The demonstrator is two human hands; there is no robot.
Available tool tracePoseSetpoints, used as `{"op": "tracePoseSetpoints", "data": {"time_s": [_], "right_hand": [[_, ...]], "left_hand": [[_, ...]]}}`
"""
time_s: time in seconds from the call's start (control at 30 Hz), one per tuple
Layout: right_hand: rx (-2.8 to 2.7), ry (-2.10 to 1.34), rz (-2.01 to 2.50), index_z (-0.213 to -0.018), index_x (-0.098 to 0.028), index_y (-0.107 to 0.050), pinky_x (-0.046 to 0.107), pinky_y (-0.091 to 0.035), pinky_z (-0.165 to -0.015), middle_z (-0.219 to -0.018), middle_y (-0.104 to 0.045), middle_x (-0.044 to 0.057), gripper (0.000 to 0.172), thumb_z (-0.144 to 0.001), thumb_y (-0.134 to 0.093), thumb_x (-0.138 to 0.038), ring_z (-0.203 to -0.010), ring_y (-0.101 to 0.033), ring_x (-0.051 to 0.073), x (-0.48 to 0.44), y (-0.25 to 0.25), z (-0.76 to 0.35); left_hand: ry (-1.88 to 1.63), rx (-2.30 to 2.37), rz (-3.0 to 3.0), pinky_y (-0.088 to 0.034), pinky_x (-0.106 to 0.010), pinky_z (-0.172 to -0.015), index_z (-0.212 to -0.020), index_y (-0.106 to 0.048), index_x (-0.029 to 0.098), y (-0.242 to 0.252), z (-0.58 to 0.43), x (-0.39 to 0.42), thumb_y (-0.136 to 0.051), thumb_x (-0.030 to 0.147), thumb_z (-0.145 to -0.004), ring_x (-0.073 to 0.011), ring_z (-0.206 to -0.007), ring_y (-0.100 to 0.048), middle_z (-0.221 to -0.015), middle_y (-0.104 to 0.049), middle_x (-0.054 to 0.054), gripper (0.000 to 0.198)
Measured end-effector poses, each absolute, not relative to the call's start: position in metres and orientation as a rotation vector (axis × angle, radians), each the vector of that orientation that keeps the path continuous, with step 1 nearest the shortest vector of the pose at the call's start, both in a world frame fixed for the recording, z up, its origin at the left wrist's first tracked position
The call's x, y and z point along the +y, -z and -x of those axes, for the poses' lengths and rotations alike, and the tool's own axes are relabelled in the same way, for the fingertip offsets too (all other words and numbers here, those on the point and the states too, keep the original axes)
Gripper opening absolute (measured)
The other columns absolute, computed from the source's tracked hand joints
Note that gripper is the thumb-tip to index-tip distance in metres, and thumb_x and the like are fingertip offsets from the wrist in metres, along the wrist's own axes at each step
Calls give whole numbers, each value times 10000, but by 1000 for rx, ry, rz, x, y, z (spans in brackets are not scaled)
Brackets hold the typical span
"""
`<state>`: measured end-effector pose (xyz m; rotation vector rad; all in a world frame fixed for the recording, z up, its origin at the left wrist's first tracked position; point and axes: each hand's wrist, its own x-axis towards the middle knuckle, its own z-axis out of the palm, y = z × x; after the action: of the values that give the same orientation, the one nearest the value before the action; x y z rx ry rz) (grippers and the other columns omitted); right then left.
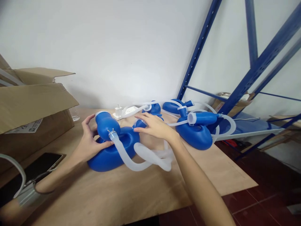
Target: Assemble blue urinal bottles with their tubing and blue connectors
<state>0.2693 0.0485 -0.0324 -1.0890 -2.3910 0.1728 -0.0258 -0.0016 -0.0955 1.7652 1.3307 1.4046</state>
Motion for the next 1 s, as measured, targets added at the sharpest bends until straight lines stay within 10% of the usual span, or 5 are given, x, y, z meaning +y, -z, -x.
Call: {"op": "tracePoseSetpoints", "data": {"time_s": [0.3,0.73,1.0], "right_hand": [[-2308,-109,1005,-910,-226,-659,366,-487,-900,-948,-729,30,232,-1033,-585,-408,-919,-662,223,65,53,-244],[-2298,-330,964,-827,-245,-618,600,-138,-1272,-864,-702,-23,197,-957,-640,-392,-850,-674,208,58,48,-247],[-2226,-639,946,-768,-232,-629,577,-238,-1238,-783,-682,-19,327,-891,-719,-521,-781,-657,197,54,40,-245]], "left_hand": [[-1375,1448,-1952,-600,-558,-923,-1614,-292,388,93,23,3,-816,583,-734,-369,-1004,-747,-1265,-695,-125,1043],[-1130,1251,-1693,-454,-595,-1137,-1666,110,289,88,26,-1,-800,620,-767,-370,-1261,-649,-1476,-586,-168,1321],[-916,1250,-1795,-458,-576,-1129,-1551,-464,284,84,32,-2,-776,617,-771,-376,-1308,-609,-1401,-656,-126,904]]}}
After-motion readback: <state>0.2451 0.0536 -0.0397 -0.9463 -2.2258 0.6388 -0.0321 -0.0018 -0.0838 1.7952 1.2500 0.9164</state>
